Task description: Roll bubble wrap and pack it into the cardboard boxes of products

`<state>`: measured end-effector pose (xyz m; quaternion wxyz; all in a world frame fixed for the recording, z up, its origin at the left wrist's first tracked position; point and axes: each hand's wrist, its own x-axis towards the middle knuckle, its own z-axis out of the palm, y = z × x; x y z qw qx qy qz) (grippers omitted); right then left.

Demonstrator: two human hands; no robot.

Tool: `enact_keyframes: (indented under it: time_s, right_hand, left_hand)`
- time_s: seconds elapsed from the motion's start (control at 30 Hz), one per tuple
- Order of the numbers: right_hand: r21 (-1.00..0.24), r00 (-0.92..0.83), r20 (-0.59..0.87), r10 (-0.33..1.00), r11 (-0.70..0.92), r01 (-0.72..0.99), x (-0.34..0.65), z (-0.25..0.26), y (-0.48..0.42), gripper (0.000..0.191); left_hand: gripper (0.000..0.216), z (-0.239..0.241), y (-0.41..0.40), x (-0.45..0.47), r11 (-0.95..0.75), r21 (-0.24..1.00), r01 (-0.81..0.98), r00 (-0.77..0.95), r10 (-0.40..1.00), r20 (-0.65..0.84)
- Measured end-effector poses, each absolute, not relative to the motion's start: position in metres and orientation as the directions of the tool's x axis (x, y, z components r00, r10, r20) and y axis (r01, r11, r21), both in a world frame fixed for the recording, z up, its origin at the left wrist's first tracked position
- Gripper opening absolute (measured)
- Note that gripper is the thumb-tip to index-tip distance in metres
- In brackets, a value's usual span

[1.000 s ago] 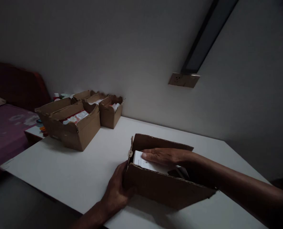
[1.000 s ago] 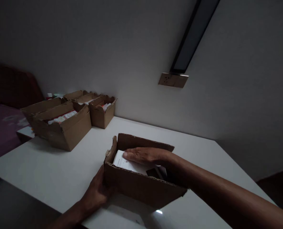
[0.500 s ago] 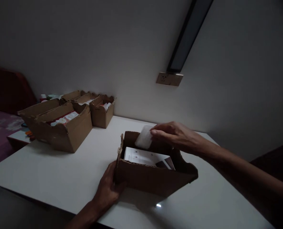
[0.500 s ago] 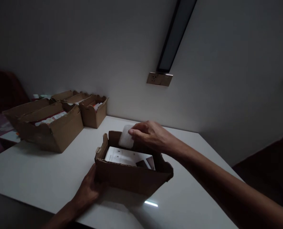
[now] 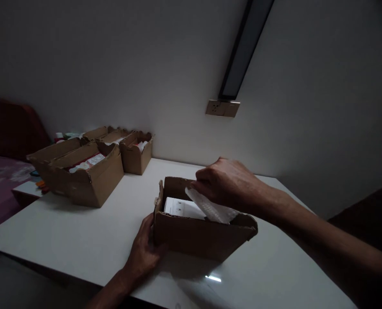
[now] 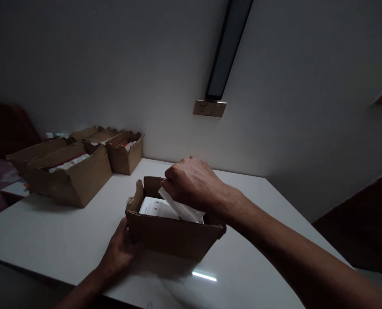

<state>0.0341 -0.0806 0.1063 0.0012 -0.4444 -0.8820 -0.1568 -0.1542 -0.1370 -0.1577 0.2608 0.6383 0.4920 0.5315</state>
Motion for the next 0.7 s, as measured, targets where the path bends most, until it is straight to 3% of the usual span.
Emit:
enact_keyframes:
  time_s: [0.1, 0.23, 0.3, 0.4, 0.47, 0.57, 0.7]
  right_hand:
    - [0.265, -0.688, 0.032, 0.725, 0.658, 0.705, 0.031, 0.104, -0.082, 0.03]
    - [-0.097, -0.726, -0.195, 0.66, 0.723, 0.684, 0.032, 0.09, -0.078, 0.016]
    - [-0.286, -0.732, -0.206, 0.65, 0.675, 0.68, 0.042, 0.085, -0.072, 0.036]
    - [-0.422, -0.733, -0.116, 0.671, 0.634, 0.648, 0.067, 0.081, -0.063, 0.063]
    - [-0.444, -0.717, -0.087, 0.692, 0.617, 0.65, 0.082, 0.081, -0.059, 0.069]
    - [-0.397, -0.639, -0.186, 0.746, 0.538, 0.743, 0.094, 0.081, -0.059, 0.071]
    - [-0.319, -0.592, -0.351, 0.725, 0.502, 0.804, 0.091, 0.08, -0.062, 0.033]
  left_hand:
    - [0.069, -0.157, -0.137, -0.152, -0.38, 0.86, 0.34, -0.061, 0.904, 0.424]
    - [0.069, -0.159, -0.137, -0.153, -0.398, 0.853, 0.336, -0.06, 0.895, 0.441]
    - [0.068, -0.16, -0.137, -0.155, -0.422, 0.832, 0.36, -0.043, 0.884, 0.466]
    - [0.068, -0.161, -0.137, -0.158, -0.447, 0.802, 0.396, -0.034, 0.866, 0.499]
    - [0.069, -0.161, -0.137, -0.158, -0.455, 0.794, 0.404, -0.04, 0.858, 0.512]
    - [0.07, -0.16, -0.138, -0.154, -0.47, 0.775, 0.422, -0.048, 0.842, 0.537]
    - [0.077, -0.142, -0.148, -0.155, -0.524, 0.667, 0.529, -0.065, 0.759, 0.647]
